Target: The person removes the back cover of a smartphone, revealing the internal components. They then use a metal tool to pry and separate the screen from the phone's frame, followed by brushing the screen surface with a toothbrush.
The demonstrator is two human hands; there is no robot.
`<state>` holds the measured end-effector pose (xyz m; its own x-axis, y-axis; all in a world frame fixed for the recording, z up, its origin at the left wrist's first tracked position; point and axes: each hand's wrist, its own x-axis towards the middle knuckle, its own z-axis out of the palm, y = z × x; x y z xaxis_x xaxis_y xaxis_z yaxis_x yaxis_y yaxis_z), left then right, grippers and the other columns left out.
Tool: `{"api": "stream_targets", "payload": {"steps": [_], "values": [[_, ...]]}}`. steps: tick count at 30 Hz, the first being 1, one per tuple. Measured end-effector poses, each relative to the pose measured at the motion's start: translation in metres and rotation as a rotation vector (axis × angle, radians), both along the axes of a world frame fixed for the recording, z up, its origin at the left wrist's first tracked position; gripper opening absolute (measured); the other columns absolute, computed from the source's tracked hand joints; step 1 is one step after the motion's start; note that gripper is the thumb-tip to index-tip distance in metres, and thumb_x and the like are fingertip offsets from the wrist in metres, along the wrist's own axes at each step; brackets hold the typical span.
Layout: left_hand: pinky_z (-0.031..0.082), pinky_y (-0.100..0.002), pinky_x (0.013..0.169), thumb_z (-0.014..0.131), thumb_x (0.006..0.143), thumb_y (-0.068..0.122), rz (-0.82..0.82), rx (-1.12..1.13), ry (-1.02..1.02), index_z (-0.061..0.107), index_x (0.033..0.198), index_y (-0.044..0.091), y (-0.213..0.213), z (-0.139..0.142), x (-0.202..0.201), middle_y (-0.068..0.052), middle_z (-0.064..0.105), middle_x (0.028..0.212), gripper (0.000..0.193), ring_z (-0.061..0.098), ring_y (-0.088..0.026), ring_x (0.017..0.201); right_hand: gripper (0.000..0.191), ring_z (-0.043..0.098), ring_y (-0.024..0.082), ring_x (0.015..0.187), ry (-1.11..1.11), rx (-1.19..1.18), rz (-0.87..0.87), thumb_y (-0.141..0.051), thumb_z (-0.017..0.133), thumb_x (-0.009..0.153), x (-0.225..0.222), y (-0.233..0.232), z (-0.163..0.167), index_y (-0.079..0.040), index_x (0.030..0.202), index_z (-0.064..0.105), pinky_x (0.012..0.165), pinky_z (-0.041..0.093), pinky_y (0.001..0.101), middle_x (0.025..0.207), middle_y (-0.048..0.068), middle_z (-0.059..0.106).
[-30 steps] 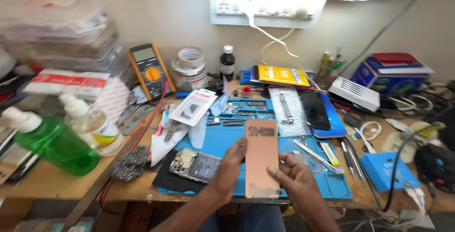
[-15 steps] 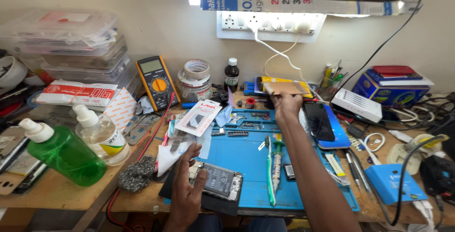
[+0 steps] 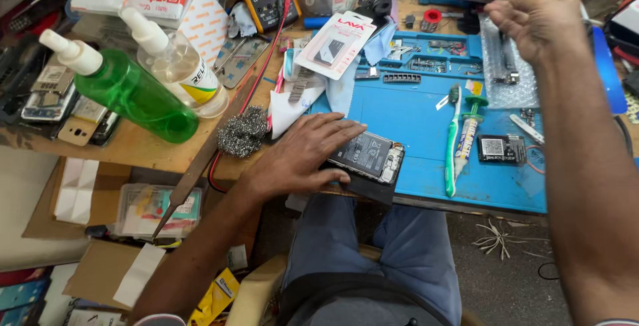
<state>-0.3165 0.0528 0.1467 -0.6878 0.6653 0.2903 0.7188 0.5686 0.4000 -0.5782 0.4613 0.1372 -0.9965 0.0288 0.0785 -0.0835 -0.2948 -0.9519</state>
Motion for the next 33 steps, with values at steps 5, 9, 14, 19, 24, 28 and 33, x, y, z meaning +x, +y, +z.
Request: {"api": "stream_targets", "payload": {"steps": [5, 9, 14, 19, 24, 28, 33], "values": [[0.036, -0.050, 0.111, 0.082, 0.079, 0.037, 0.004, -0.059, -0.033, 0.046, 0.150, 0.008, 0.005, 0.009, -0.009, -0.016, 0.056, 0.145, 0.085, 0.047, -0.034, 0.136, 0.030, 0.078, 0.024, 0.096, 0.155, 0.453, 0.049, 0.000, 0.063, 0.105, 0.041, -0.002, 0.019, 0.015, 0.131, 0.057, 0.087, 0.065, 0.0348, 0.106, 0.022, 0.072], [0.039, -0.049, 0.110, 0.082, 0.079, 0.041, -0.031, -0.097, -0.009, 0.048, 0.148, 0.005, 0.006, 0.009, -0.019, -0.016, 0.061, 0.134, 0.085, 0.053, -0.035, 0.128, 0.019, 0.074, 0.019, 0.096, 0.331, 0.927, 0.114, -0.011, 0.070, 0.110, 0.134, -0.041, 0.024, 0.008, 0.113, 0.072, 0.085, 0.059, 0.0307, 0.102, 0.014, 0.077], [0.048, -0.047, 0.103, 0.084, 0.082, 0.047, -0.053, -0.048, 0.005, 0.051, 0.144, -0.001, -0.006, 0.022, -0.033, -0.018, 0.064, 0.120, 0.085, 0.060, -0.036, 0.114, 0.030, 0.075, 0.021, 0.096, 0.558, 1.057, 0.023, -0.017, 0.076, 0.092, 0.262, -0.095, 0.016, -0.011, 0.121, 0.072, 0.083, 0.060, 0.0332, 0.114, 0.009, 0.076], [0.054, -0.040, 0.105, 0.079, 0.091, 0.044, -0.017, 0.319, -0.133, 0.056, 0.145, 0.004, -0.039, 0.041, -0.032, -0.016, 0.068, 0.133, 0.071, 0.065, -0.027, 0.121, 0.046, 0.074, 0.033, 0.101, 0.998, 1.232, 0.116, -0.030, 0.079, 0.071, 0.298, -0.119, -0.001, -0.009, 0.110, 0.071, 0.082, 0.058, 0.0425, 0.112, 0.012, 0.075], [0.055, -0.034, 0.102, 0.066, 0.105, 0.049, -0.087, 1.031, -0.787, 0.052, 0.151, 0.008, -0.042, 0.031, -0.013, -0.015, 0.068, 0.132, 0.063, 0.066, -0.019, 0.117, 0.019, 0.076, 0.025, 0.090, 0.777, 1.116, 0.134, -0.013, 0.077, 0.086, 0.289, -0.105, -0.002, -0.009, 0.105, 0.075, 0.078, 0.059, 0.0360, 0.101, 0.008, 0.078], [0.058, -0.037, 0.102, 0.051, 0.109, 0.046, -0.035, 1.452, -1.032, 0.048, 0.150, 0.007, -0.040, 0.024, -0.007, -0.013, 0.066, 0.136, 0.057, 0.068, -0.023, 0.119, 0.023, 0.071, 0.019, 0.073, 0.100, 0.862, 0.106, -0.014, 0.072, 0.097, 0.258, -0.088, 0.013, -0.006, 0.118, 0.075, 0.064, 0.057, 0.0337, 0.084, 0.011, 0.075], [0.061, -0.040, 0.096, 0.046, 0.107, 0.046, 0.116, 1.485, -1.148, 0.053, 0.144, 0.002, -0.023, 0.006, -0.011, -0.014, 0.068, 0.130, 0.058, 0.071, -0.023, 0.113, 0.027, 0.071, 0.021, 0.064, 0.128, 1.211, 0.110, -0.020, 0.075, 0.093, 0.228, -0.091, 0.012, -0.005, 0.116, 0.076, 0.059, 0.054, 0.0374, 0.076, 0.016, 0.074]]}}
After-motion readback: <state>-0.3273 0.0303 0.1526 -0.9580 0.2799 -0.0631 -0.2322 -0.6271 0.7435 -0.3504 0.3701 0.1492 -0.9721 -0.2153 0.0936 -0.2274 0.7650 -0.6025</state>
